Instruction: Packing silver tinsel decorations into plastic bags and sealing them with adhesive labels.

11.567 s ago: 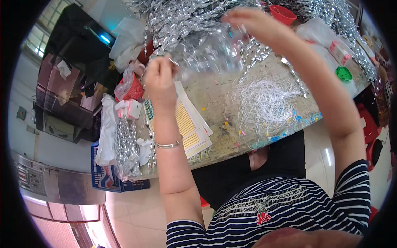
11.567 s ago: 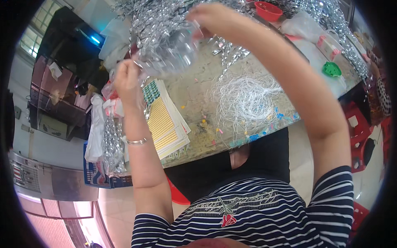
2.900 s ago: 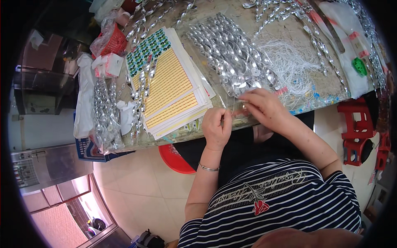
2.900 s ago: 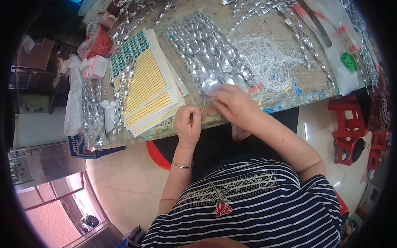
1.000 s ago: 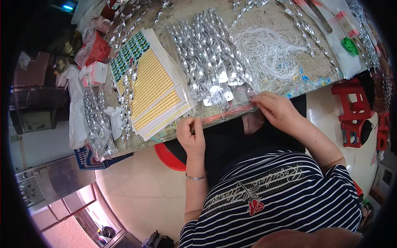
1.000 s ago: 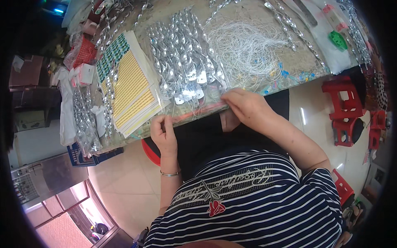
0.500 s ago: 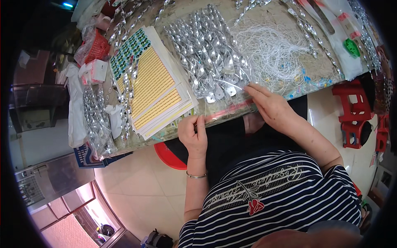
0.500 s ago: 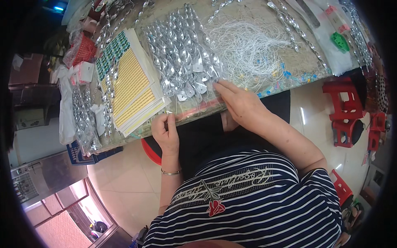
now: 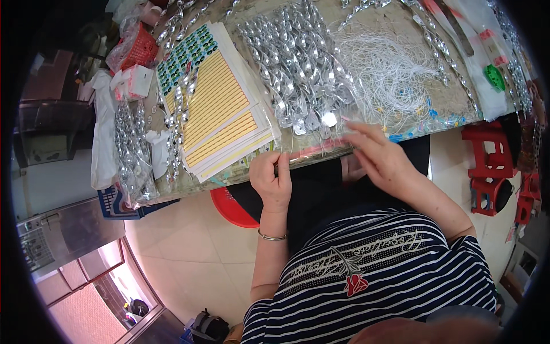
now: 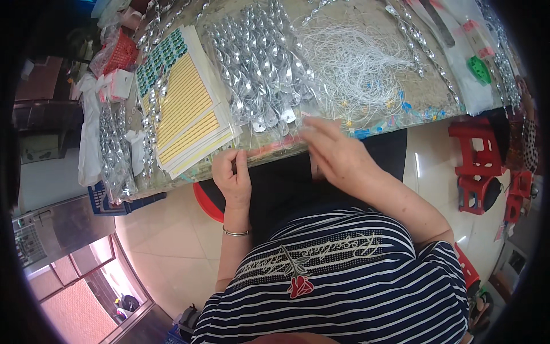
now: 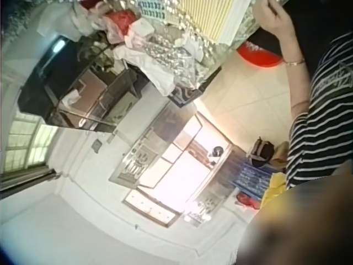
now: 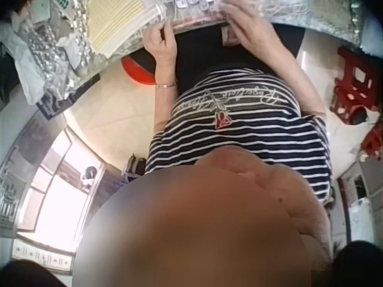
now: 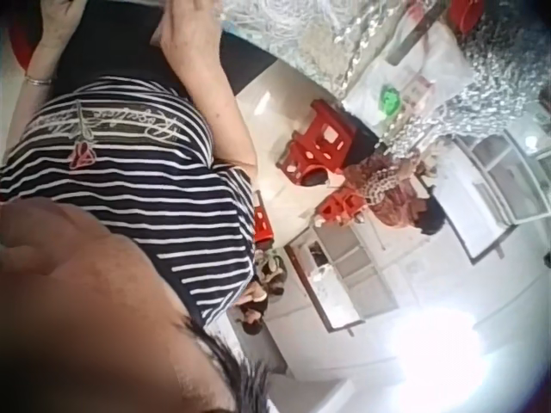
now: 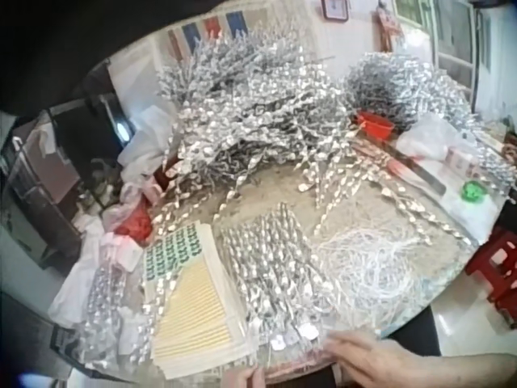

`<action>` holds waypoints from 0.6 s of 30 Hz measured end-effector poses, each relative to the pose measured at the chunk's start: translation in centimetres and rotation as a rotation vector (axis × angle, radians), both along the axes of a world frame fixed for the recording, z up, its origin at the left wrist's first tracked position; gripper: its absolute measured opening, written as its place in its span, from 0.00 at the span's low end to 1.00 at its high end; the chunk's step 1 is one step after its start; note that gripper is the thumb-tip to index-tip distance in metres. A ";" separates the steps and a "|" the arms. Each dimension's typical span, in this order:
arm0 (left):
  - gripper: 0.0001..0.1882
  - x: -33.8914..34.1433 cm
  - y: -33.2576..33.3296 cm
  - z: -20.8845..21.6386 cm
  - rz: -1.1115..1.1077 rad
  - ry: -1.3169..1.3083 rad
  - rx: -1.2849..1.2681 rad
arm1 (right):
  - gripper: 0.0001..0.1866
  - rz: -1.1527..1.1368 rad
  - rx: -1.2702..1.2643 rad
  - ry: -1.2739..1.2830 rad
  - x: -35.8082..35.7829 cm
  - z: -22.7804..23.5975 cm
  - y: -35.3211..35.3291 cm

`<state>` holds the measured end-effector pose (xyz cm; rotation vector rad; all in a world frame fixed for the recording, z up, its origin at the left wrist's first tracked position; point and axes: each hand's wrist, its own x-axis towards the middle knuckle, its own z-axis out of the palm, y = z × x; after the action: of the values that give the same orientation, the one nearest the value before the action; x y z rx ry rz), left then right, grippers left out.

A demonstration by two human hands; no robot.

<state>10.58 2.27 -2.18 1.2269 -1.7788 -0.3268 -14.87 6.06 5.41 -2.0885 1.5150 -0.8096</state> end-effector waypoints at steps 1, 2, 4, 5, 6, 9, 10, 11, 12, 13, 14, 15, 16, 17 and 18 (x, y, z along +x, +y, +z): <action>0.05 0.0 -0.1 0.1 0.002 -0.003 -0.007 | 0.19 0.068 0.094 -0.064 0.6 0.3 -0.1; 0.05 -0.1 0.0 0.2 0.004 -0.003 -0.007 | 0.16 0.137 0.187 -0.129 1.0 0.4 -0.3; 0.08 -0.6 0.1 0.9 -0.003 0.046 0.046 | 0.14 0.140 0.147 -0.113 1.8 -1.4 -0.7; 0.08 -0.7 0.1 1.2 0.000 0.043 0.044 | 0.15 0.154 0.108 -0.064 2.1 -1.9 -1.0; 0.09 -0.7 0.3 1.4 -0.021 0.066 0.078 | 0.15 0.172 0.069 -0.016 2.3 -2.2 -1.4; 0.09 -0.5 0.2 0.9 -0.042 0.050 0.066 | 0.16 0.224 0.001 0.030 2.9 -2.7 -2.7; 0.10 -0.5 0.2 0.7 -0.049 0.014 0.023 | 0.16 0.230 -0.001 0.029 3.2 -2.9 -3.0; 0.10 -0.4 0.3 0.5 -0.044 0.013 0.022 | 0.17 0.193 -0.032 -0.014 3.5 -3.3 -3.3; 0.10 -0.5 0.3 0.6 -0.031 0.010 0.034 | 0.17 0.153 -0.064 -0.053 3.6 -3.7 -3.5; 0.10 -0.6 0.2 0.7 -0.019 0.007 0.045 | 0.17 0.154 -0.066 -0.051 3.5 -4.0 -3.9; 0.10 -0.6 0.2 0.7 -0.019 0.010 0.044 | 0.19 0.127 -0.138 -0.047 3.4 -4.2 -4.2; 0.10 -0.6 0.2 0.7 -0.010 0.020 0.056 | 0.21 0.101 -0.208 -0.045 3.4 -4.3 -4.4; 0.10 -0.5 0.3 0.6 -0.001 0.030 0.069 | 0.21 0.102 -0.208 -0.045 3.4 -4.3 -4.5; 0.10 -0.5 0.3 0.6 0.000 0.031 0.069 | 0.20 0.067 -0.134 -0.075 3.5 -4.0 -4.6; 0.10 -0.5 0.4 0.7 0.000 0.036 0.077 | 0.20 0.031 -0.061 -0.103 3.5 -3.8 -4.7</action>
<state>10.06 2.62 -1.53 1.2674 -1.7498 -0.4183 -11.38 1.37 1.65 -2.0741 1.4173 -0.9486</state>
